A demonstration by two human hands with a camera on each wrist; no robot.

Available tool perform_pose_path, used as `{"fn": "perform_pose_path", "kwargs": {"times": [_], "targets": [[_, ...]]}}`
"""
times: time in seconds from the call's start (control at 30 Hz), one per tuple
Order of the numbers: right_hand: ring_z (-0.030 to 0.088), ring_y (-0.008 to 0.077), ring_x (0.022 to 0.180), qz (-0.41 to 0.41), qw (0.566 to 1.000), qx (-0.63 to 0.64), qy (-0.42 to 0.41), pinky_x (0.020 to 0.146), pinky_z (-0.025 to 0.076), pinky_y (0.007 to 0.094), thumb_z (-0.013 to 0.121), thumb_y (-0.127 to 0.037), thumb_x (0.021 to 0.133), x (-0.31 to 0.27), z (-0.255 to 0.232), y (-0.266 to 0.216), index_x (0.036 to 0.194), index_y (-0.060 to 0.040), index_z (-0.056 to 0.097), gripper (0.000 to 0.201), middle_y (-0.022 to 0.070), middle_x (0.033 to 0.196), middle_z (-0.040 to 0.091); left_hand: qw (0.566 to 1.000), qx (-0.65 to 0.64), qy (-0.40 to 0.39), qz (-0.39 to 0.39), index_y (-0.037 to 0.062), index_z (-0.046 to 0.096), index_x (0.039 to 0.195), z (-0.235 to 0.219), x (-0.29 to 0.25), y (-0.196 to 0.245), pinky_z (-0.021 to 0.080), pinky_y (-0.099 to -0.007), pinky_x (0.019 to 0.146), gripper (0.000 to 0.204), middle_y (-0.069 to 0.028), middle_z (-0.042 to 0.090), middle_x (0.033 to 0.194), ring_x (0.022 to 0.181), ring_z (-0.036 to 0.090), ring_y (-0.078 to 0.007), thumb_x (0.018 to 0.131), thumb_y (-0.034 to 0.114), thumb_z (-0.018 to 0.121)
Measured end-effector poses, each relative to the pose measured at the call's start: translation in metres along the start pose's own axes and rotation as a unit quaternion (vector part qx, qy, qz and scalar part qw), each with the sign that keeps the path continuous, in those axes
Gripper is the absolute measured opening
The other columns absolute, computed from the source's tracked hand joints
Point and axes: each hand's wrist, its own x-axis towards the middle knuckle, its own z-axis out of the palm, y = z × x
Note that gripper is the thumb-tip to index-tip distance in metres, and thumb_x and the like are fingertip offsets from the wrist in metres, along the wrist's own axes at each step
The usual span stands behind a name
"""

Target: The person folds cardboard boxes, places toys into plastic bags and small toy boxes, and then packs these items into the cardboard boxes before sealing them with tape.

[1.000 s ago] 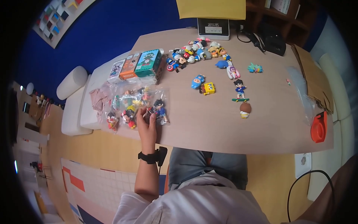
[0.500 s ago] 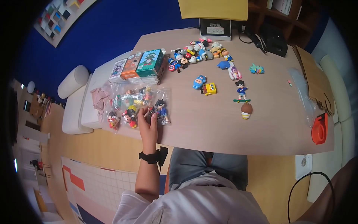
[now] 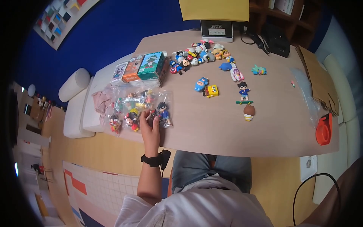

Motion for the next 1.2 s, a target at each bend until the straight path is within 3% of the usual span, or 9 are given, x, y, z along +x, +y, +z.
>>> {"fn": "perform_pose_path", "kwargs": {"times": [0.73, 0.93, 1.03, 1.13, 1.2], "targets": [[0.052, 0.0208, 0.077, 0.018, 1.000, -0.014, -0.002, 0.067, 0.040, 0.0348, 0.049, -0.022, 0.083, -0.013, -0.020, -0.003, 0.085, -0.0075, 0.053, 0.015, 0.0072, 0.084, 0.053, 1.000, -0.015, 0.007, -0.006, -0.0015, 0.044, 0.121, 0.003, -0.001, -0.004, 0.036, -0.0376, 0.093, 0.044, -0.0188, 0.051, 0.115, 0.108, 0.047, -0.0317, 0.086, 0.020, 0.059], [0.052, 0.0207, 0.076, 0.028, 0.999, -0.018, -0.009, 0.067, 0.040, 0.0349, 0.049, -0.022, 0.083, -0.016, -0.023, -0.003, 0.084, -0.0078, 0.053, 0.014, 0.0068, 0.083, 0.052, 0.996, -0.089, 0.012, -0.015, -0.0020, 0.040, 0.124, 0.001, -0.001, -0.001, 0.034, -0.0388, 0.097, 0.046, -0.0194, 0.045, 0.122, 0.113, 0.043, -0.0326, 0.086, 0.018, 0.058], [0.052, 0.0207, 0.076, 0.033, 0.999, -0.020, -0.008, 0.066, 0.040, 0.0349, 0.049, -0.022, 0.082, -0.019, -0.025, -0.002, 0.084, -0.0079, 0.053, 0.014, 0.0067, 0.083, 0.052, 0.994, 0.025, 0.052, 0.088, -0.0021, 0.039, 0.125, -0.007, 0.008, 0.019, 0.031, -0.0400, 0.099, 0.047, -0.0191, 0.043, 0.125, 0.117, 0.040, -0.0336, 0.086, 0.016, 0.058], [0.052, 0.0206, 0.076, 0.033, 0.999, -0.021, -0.009, 0.066, 0.040, 0.0349, 0.049, -0.022, 0.082, -0.020, -0.027, -0.002, 0.084, -0.0081, 0.052, 0.014, 0.0065, 0.083, 0.052, 0.987, 0.085, 0.003, 0.137, -0.0025, 0.039, 0.125, -0.011, 0.037, 0.041, 0.029, -0.0404, 0.100, 0.049, -0.0188, 0.042, 0.127, 0.120, 0.037, -0.0344, 0.084, 0.016, 0.059], [0.051, 0.0206, 0.076, 0.033, 0.999, -0.024, -0.008, 0.066, 0.040, 0.0349, 0.049, -0.022, 0.082, -0.022, -0.028, -0.004, 0.084, -0.0082, 0.052, 0.014, 0.0064, 0.082, 0.052, 0.979, 0.114, -0.048, 0.162, -0.0026, 0.041, 0.123, -0.008, 0.069, 0.035, 0.034, -0.0410, 0.096, 0.049, -0.0212, 0.044, 0.123, 0.114, 0.042, -0.0370, 0.084, 0.018, 0.060]]}}
